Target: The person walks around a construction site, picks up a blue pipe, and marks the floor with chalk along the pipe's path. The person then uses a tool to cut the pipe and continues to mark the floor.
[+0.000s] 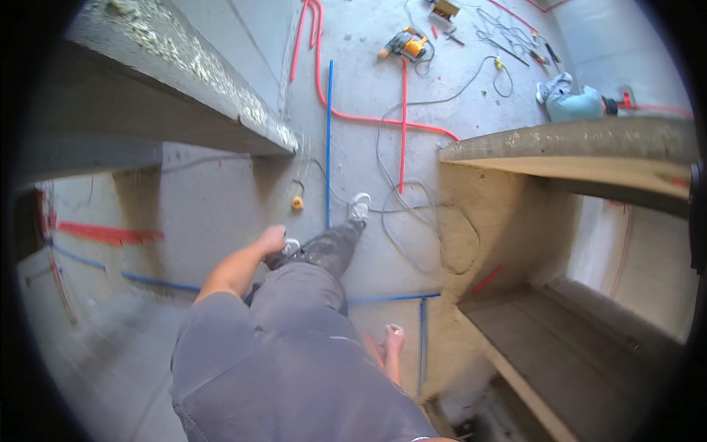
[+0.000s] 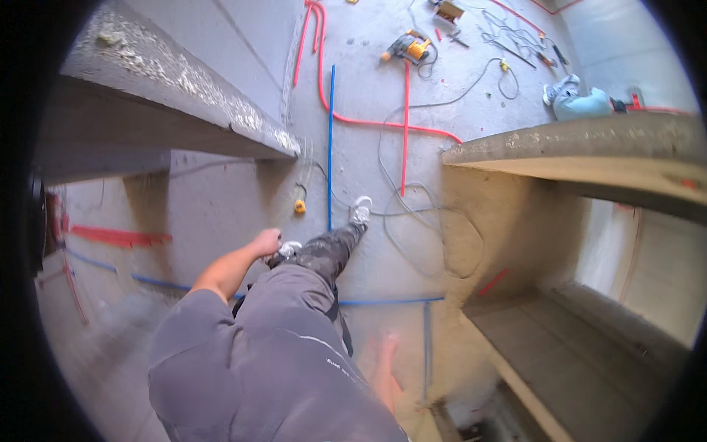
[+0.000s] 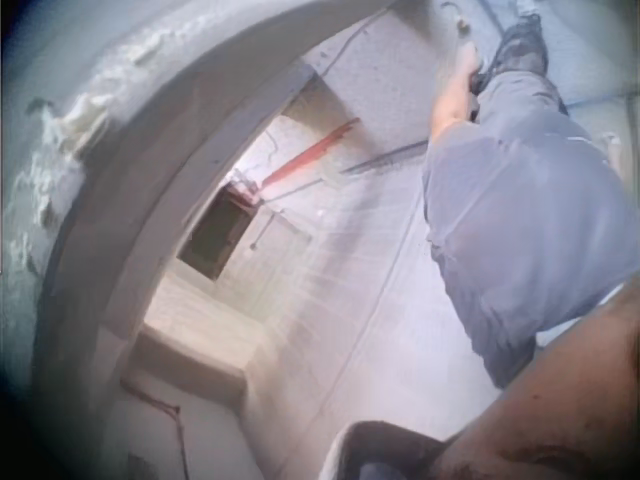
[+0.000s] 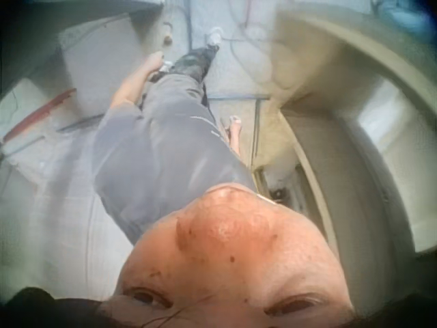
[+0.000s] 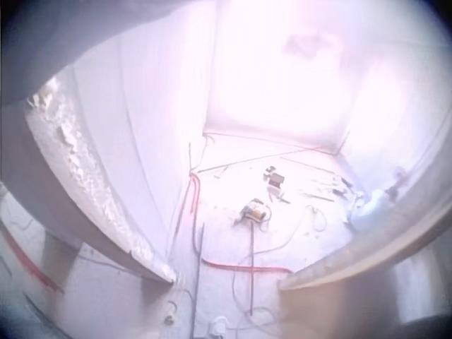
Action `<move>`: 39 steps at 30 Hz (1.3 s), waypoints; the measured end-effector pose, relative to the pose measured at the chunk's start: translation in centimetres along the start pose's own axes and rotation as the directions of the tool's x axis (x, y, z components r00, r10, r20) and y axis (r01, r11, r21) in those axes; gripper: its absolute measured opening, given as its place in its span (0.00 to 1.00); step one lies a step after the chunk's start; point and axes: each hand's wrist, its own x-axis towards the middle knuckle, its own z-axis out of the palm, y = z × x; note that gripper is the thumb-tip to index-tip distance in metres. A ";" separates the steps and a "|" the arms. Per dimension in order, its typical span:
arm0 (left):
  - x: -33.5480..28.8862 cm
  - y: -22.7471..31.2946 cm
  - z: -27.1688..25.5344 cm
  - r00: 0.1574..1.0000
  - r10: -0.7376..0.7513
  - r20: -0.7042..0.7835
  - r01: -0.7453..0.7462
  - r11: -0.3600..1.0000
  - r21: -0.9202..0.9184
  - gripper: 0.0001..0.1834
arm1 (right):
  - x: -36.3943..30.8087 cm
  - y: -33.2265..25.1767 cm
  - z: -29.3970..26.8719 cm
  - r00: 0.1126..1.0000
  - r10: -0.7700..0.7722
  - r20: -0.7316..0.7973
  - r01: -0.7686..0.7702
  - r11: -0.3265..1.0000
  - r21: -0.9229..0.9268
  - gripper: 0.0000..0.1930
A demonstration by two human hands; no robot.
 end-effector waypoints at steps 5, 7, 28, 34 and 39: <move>2.8 11.5 2.7 0.999 0.044 0.000 -0.042 0.971 -0.234 0.13 | 2.5 1.3 -10.6 0.945 -0.240 0.224 0.313 0.866 -0.391 0.13; 2.4 15.7 2.1 0.999 0.036 -0.038 -0.046 0.953 -0.300 0.14 | 4.3 -1.2 -14.3 0.971 -0.113 0.213 0.173 0.940 -0.293 0.13; -15.0 36.8 32.9 0.639 -0.767 0.052 0.387 0.263 -0.884 0.15 | 31.7 -43.3 -29.4 0.816 -0.138 0.562 0.550 0.485 -0.680 0.15; -18.1 46.2 40.4 0.578 -0.795 0.183 0.316 0.011 -0.949 0.19 | 28.5 -49.5 -23.8 0.734 -0.134 0.666 0.679 0.121 -0.724 0.16; -19.8 48.1 43.0 0.437 -0.856 0.277 0.241 -0.186 -0.953 0.19 | 22.9 -48.1 -17.8 0.622 -0.077 0.779 0.781 0.004 -0.624 0.18</move>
